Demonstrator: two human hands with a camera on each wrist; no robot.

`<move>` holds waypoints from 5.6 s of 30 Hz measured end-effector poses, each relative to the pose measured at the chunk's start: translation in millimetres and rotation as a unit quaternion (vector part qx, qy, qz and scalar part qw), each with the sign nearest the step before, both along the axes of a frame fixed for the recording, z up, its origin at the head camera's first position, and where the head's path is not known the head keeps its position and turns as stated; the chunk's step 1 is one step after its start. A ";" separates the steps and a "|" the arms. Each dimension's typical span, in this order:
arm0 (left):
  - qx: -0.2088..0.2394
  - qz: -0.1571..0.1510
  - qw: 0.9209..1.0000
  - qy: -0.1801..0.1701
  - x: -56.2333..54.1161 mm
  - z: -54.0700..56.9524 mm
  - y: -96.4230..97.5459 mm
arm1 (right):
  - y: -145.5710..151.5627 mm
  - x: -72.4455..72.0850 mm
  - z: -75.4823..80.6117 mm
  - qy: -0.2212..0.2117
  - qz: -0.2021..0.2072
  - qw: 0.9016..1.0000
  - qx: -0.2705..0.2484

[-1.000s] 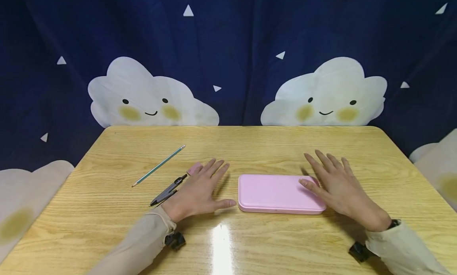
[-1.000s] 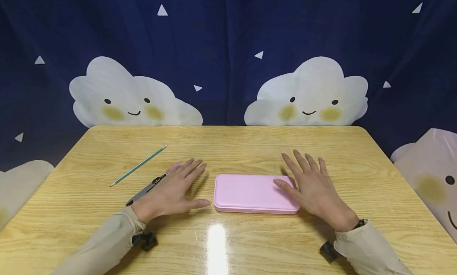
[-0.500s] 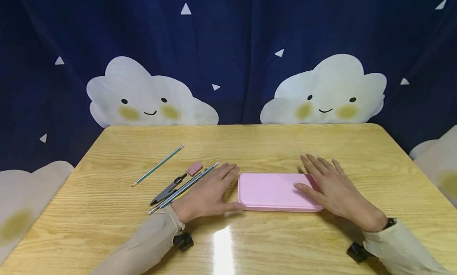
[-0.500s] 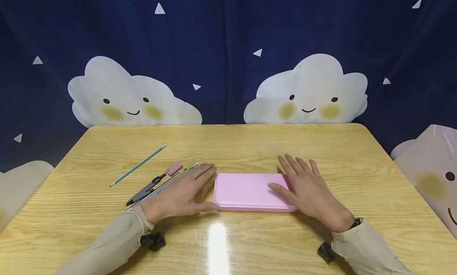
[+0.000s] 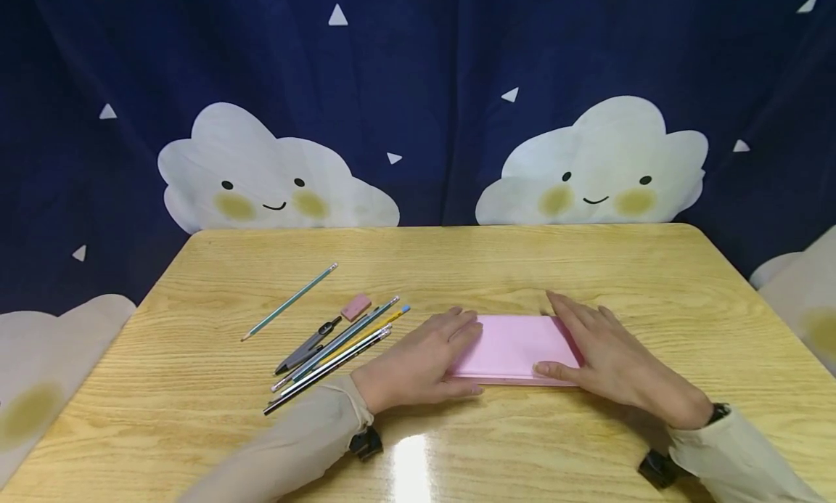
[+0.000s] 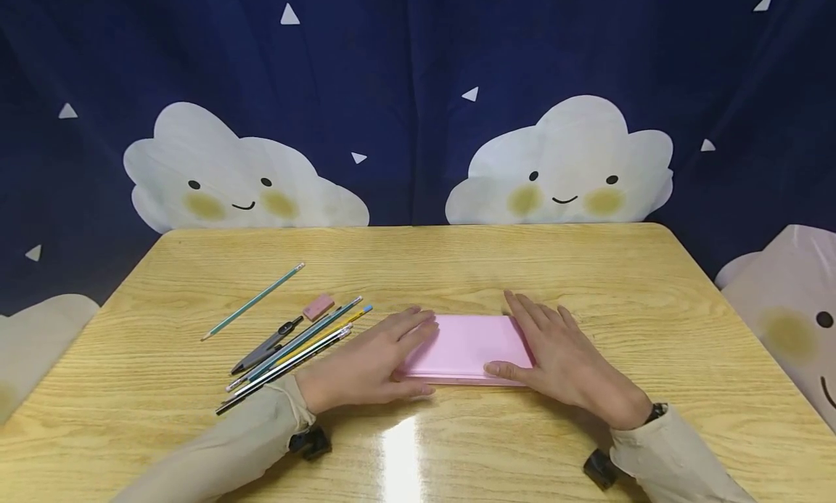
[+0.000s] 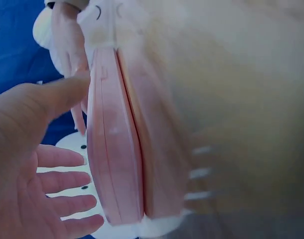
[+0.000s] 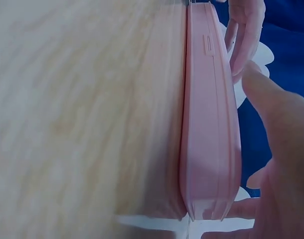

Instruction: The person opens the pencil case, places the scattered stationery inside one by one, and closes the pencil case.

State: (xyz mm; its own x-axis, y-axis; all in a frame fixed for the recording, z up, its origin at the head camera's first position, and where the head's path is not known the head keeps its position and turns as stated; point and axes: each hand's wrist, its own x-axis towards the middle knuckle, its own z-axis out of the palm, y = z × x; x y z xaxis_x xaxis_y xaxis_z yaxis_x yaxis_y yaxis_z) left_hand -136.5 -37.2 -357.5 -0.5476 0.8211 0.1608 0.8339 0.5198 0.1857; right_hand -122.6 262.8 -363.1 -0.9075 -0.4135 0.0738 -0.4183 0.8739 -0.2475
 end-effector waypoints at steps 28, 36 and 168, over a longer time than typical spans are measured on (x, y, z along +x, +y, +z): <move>-0.199 -0.024 0.973 0.115 10.3 12.9 66.9 | 15.4 4.1 -19.3 0.044 0.073 0.992 -0.095; -0.253 -0.028 0.948 0.193 20.4 11.5 77.8 | 20.4 -2.0 -23.4 0.033 0.085 0.985 -0.148; 0.004 0.020 0.998 0.067 -37.8 75.9 52.8 | 25.9 -5.8 -39.6 -0.104 0.087 0.929 -0.344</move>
